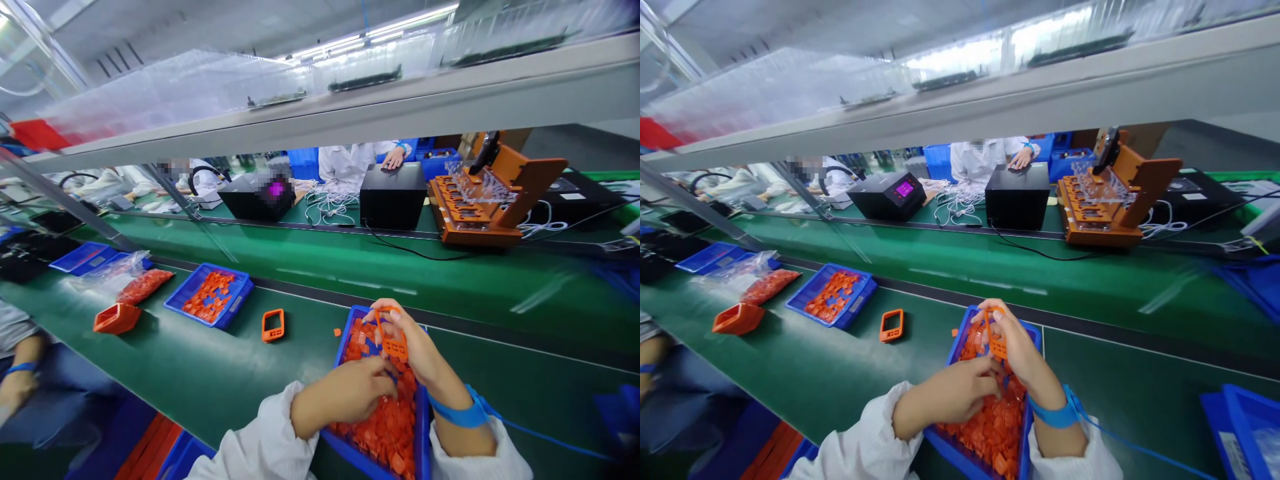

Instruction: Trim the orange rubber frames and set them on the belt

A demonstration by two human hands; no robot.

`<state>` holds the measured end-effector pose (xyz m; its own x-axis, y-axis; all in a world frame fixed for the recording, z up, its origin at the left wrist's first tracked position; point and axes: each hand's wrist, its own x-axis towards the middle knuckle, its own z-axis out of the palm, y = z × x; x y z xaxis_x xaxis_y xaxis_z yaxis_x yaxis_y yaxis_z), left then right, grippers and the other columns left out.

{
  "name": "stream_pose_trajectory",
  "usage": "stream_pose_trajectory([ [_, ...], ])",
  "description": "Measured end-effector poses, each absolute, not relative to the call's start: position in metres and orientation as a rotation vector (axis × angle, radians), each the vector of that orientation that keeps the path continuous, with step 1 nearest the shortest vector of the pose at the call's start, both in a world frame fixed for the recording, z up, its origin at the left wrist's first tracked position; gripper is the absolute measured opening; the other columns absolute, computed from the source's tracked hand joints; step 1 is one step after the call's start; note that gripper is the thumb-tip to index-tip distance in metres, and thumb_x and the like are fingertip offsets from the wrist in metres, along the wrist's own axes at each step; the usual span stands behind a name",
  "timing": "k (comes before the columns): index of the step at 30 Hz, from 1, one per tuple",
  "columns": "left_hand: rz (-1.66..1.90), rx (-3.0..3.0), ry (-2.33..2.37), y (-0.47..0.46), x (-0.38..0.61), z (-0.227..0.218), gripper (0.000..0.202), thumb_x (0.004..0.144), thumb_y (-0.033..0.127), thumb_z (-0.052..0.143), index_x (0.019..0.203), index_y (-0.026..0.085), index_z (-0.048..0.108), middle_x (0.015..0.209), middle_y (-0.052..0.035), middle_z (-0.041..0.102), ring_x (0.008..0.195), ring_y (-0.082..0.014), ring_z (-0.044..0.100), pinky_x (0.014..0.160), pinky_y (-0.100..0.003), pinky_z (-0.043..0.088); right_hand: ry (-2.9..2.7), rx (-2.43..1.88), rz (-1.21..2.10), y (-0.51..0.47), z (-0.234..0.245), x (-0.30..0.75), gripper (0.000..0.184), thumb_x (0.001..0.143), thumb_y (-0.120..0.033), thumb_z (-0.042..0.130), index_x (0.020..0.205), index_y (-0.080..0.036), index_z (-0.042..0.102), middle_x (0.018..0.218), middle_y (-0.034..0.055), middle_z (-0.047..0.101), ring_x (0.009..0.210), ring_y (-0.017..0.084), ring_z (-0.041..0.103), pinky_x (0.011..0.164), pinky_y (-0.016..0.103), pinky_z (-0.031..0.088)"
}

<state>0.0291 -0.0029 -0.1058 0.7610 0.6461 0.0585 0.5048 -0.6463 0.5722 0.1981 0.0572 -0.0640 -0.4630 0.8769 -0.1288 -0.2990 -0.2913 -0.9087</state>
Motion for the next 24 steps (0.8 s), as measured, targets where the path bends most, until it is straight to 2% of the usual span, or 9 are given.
stream_pose_trajectory([
  [4, 0.265, 2.4, 0.831, 0.002, 0.031, -0.109, 0.027, 0.093, 0.008, 0.056, 0.112, 0.02, 0.072, 0.135, -0.0076, 0.066, 0.119, -0.0226, 0.069, 0.104, -0.029, 0.055, -1.112, -0.833, 1.862, 0.058, -0.066, 0.199, 0.035, 0.097, -0.055, 0.052, 0.117, -0.027, 0.059, 0.114, 0.0064, 0.066, 0.07, 0.015, 0.06, 0.051, 0.024, 0.051],
  [8, 0.151, 2.38, 0.784, 0.004, 0.03, -0.114, 0.029, 0.09, 0.003, 0.057, 0.107, 0.02, 0.072, 0.132, -0.0041, 0.071, 0.119, -0.0197, 0.069, 0.102, -0.026, 0.055, -1.131, -0.818, 1.864, 0.057, -0.067, 0.199, 0.039, 0.098, -0.056, 0.051, 0.123, -0.027, 0.058, 0.119, 0.0082, 0.065, 0.076, 0.017, 0.061, 0.052, 0.024, 0.052],
  [12, 0.072, 2.434, 0.844, 0.0, 0.031, -0.114, 0.032, 0.096, 0.008, 0.052, 0.117, 0.023, 0.07, 0.131, -0.0022, 0.07, 0.117, -0.0178, 0.068, 0.102, -0.026, 0.053, -1.108, -0.838, 1.888, 0.057, -0.069, 0.197, 0.043, 0.096, -0.059, 0.054, 0.124, -0.027, 0.058, 0.12, 0.0086, 0.064, 0.076, 0.016, 0.062, 0.052, 0.024, 0.051],
  [15, 0.009, 2.554, 0.87, -0.006, 0.032, -0.109, 0.051, 0.094, 0.031, 0.065, 0.144, 0.031, 0.057, 0.152, -0.0082, 0.052, 0.135, -0.0308, 0.056, 0.115, -0.045, 0.045, -1.139, -0.85, 1.878, 0.059, -0.071, 0.197, 0.04, 0.098, -0.058, 0.052, 0.124, -0.028, 0.059, 0.122, 0.0081, 0.064, 0.078, 0.016, 0.063, 0.055, 0.024, 0.051],
  [17, -0.06, 2.616, 0.861, -0.01, 0.033, -0.105, 0.069, 0.087, 0.045, 0.074, 0.152, 0.037, 0.049, 0.161, -0.0093, 0.041, 0.143, -0.039, 0.045, 0.117, -0.058, 0.04, -1.163, -0.849, 1.869, 0.059, -0.072, 0.196, 0.039, 0.099, -0.056, 0.051, 0.125, -0.028, 0.058, 0.121, 0.0078, 0.065, 0.081, 0.017, 0.064, 0.057, 0.025, 0.051],
  [18, -0.094, 2.628, 0.858, -0.012, 0.034, -0.104, 0.069, 0.087, 0.048, 0.073, 0.151, 0.038, 0.049, 0.16, -0.0083, 0.042, 0.143, -0.0388, 0.046, 0.115, -0.059, 0.041, -1.166, -0.85, 1.871, 0.06, -0.072, 0.196, 0.038, 0.1, -0.056, 0.05, 0.125, -0.028, 0.058, 0.121, 0.0077, 0.065, 0.082, 0.018, 0.064, 0.058, 0.025, 0.052],
  [20, -0.13, 2.642, 0.868, -0.015, 0.035, -0.105, 0.056, 0.092, 0.047, 0.069, 0.145, 0.038, 0.055, 0.152, -0.0066, 0.051, 0.132, -0.0338, 0.055, 0.108, -0.054, 0.049, -1.175, -0.855, 1.871, 0.06, -0.072, 0.196, 0.038, 0.1, -0.055, 0.049, 0.125, -0.028, 0.058, 0.121, 0.0078, 0.065, 0.083, 0.018, 0.065, 0.059, 0.026, 0.052],
  [22, -0.132, 2.664, 0.896, -0.017, 0.036, -0.109, 0.047, 0.093, 0.047, 0.067, 0.138, 0.036, 0.06, 0.137, -0.0065, 0.061, 0.113, -0.0287, 0.065, 0.095, -0.046, 0.056, -1.195, -0.861, 1.861, 0.059, -0.071, 0.196, 0.038, 0.1, -0.055, 0.049, 0.126, -0.028, 0.058, 0.122, 0.0077, 0.065, 0.082, 0.017, 0.065, 0.061, 0.026, 0.052],
  [24, -0.123, 2.691, 0.921, -0.018, 0.037, -0.114, 0.033, 0.097, 0.042, 0.064, 0.128, 0.034, 0.066, 0.121, -0.0062, 0.066, 0.095, -0.0242, 0.069, 0.083, -0.039, 0.057, -1.221, -0.87, 1.845, 0.059, -0.072, 0.196, 0.039, 0.101, -0.055, 0.049, 0.127, -0.027, 0.058, 0.122, 0.0074, 0.066, 0.082, 0.017, 0.065, 0.06, 0.025, 0.051],
])
